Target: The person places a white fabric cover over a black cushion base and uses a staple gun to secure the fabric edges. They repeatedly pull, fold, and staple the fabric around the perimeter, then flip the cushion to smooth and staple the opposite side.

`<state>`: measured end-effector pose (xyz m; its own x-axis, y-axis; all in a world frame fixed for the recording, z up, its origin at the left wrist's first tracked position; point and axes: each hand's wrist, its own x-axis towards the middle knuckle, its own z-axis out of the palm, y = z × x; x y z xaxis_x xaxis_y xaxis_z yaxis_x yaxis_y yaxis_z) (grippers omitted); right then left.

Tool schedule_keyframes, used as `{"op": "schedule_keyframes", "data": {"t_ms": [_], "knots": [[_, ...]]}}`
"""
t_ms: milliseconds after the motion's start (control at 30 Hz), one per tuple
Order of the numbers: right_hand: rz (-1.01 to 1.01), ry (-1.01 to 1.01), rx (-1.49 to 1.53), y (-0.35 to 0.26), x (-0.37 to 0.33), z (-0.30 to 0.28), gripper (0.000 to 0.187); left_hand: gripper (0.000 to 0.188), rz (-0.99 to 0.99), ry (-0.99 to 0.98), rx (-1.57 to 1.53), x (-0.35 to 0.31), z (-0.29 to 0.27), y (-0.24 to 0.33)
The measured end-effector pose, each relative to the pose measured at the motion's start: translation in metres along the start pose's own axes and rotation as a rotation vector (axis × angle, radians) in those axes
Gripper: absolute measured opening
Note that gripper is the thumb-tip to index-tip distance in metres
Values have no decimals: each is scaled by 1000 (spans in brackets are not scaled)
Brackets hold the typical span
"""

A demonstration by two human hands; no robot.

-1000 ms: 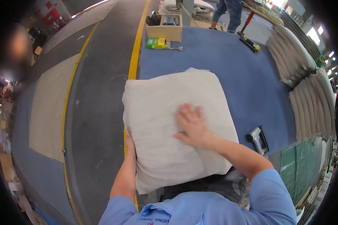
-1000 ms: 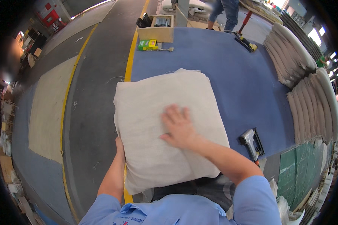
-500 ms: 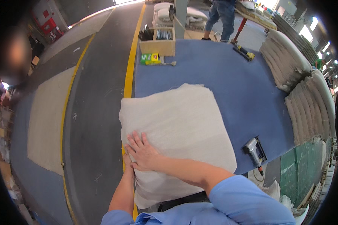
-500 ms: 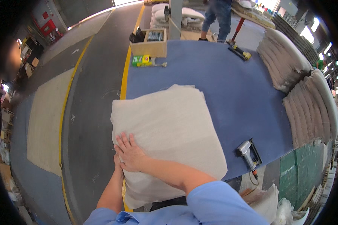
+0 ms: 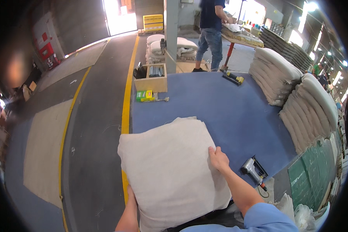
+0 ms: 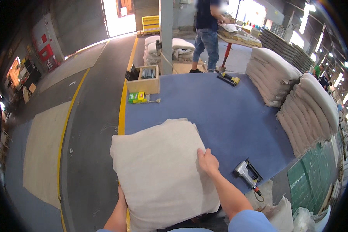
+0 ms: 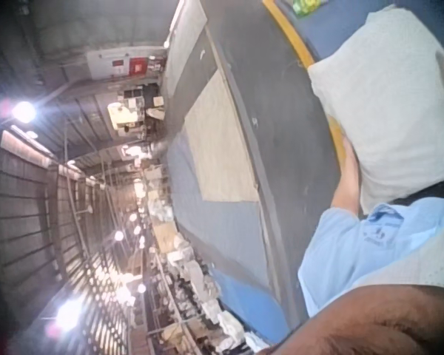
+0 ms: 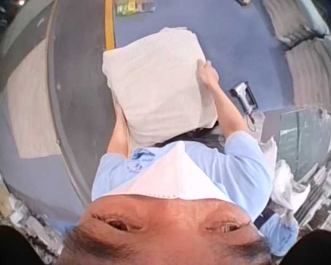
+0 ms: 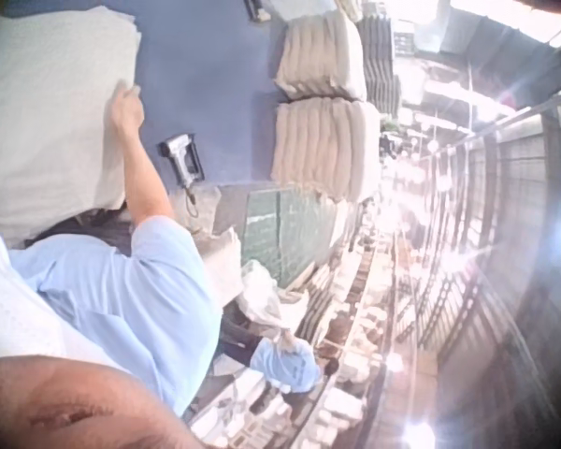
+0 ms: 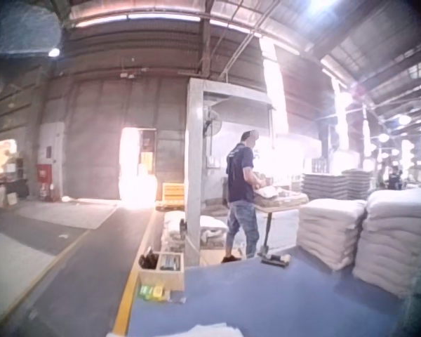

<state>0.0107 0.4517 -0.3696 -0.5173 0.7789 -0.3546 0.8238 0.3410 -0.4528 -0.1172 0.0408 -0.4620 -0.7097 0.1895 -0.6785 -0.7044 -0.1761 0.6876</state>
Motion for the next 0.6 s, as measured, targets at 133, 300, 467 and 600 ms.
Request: {"op": "schedule_keyframes", "data": {"t_ms": [133, 300, 467, 600], "knots": [[-18, -12, 19, 7, 0, -16, 75, 61, 14, -30, -6, -15, 13, -7], [-81, -15, 124, 4, -26, -35, 71, 55, 114, -32, -80, -32, 3, 20], [-186, -35, 357, -23, -49, -53, 68, 50, 229, -84, -107, -59, -8, 82], [-278, -73, 672, -43, -69, -35, 74, 47, 393, -183, -55, -131, -6, 156]]}}
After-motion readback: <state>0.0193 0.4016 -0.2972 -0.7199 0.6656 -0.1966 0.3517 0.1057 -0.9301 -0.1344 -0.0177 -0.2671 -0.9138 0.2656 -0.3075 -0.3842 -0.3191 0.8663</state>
